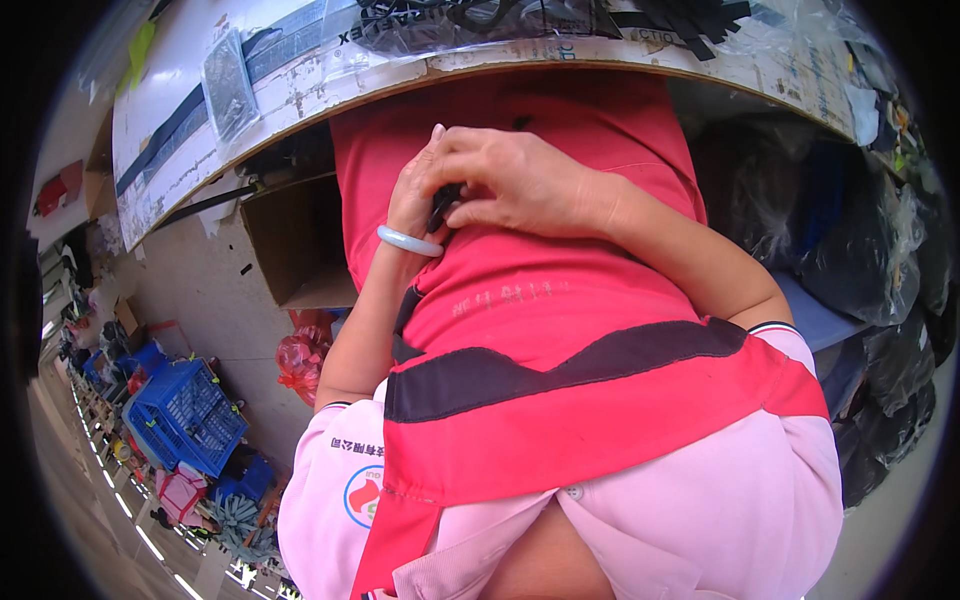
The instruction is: Manually attaching plastic buckles or adjustment clips to black fabric straps.
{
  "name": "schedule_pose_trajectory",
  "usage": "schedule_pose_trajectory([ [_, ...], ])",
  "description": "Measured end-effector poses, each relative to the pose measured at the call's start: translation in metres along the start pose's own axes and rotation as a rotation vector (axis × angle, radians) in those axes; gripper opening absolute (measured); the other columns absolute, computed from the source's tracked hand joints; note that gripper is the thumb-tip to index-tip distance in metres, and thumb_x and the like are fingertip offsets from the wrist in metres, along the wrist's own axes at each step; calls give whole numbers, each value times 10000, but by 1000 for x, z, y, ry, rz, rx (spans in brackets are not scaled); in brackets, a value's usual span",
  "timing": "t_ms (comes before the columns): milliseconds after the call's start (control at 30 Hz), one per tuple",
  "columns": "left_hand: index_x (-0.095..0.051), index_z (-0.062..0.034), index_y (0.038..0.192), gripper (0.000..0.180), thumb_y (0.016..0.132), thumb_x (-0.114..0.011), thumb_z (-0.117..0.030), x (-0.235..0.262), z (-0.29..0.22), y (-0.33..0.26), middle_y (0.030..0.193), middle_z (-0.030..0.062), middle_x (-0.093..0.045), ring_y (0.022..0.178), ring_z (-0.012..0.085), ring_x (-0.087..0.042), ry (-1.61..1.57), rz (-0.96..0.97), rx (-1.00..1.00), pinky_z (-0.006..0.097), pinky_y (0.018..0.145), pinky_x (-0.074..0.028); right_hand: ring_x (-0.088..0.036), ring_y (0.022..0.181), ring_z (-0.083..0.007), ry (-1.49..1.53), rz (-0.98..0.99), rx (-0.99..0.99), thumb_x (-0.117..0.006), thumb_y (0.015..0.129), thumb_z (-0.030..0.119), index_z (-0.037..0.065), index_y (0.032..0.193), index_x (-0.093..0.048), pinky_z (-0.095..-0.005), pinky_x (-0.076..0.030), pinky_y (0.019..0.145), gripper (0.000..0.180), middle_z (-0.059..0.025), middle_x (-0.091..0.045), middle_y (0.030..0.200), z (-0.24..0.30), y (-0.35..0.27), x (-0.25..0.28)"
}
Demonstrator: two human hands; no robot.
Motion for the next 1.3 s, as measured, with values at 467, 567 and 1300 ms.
schedule_pose_trajectory([
  [467, -514, -36, 1315, 431, 905, -631, -95, -17, -6, -2, 1021, 84, -627, 752, 178, -654, -47, 229, -28, 211, 419, -463, -603, 731, -76, 799, -284, -346, -639, 924, 148, -5, 1030, -624, -222, -522, 655, 187, -31, -650, 872, -61, -16, 37],
  [567, -584, -36, 1256, 397, 870, -671, -63, -19, -13, -4, 968, 54, -604, 676, 126, -611, 214, 52, -206, 202, 407, -436, -597, 726, -61, 1170, -212, -531, -644, 920, 158, 35, 1056, -603, -206, -533, 643, 188, -15, -642, 908, -85, -30, 16],
  [1300, -718, -34, 961, 136, 854, -717, -119, -43, -2, 6, 723, -24, -625, 531, 18, -480, 603, 191, 26, 169, 421, -354, -522, 1163, -269, -1008, -583, -69, -689, 825, 207, 144, 1139, -660, -365, -388, 1034, 322, -64, -613, 1202, -83, -20, 237],
])
Point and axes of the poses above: each hand's wrist, its own y-axis towards the middle knuckle, its own x-axis out of the back of the hand, z = x × y, the point moved 6 cm from there along y, towards the middle knuckle
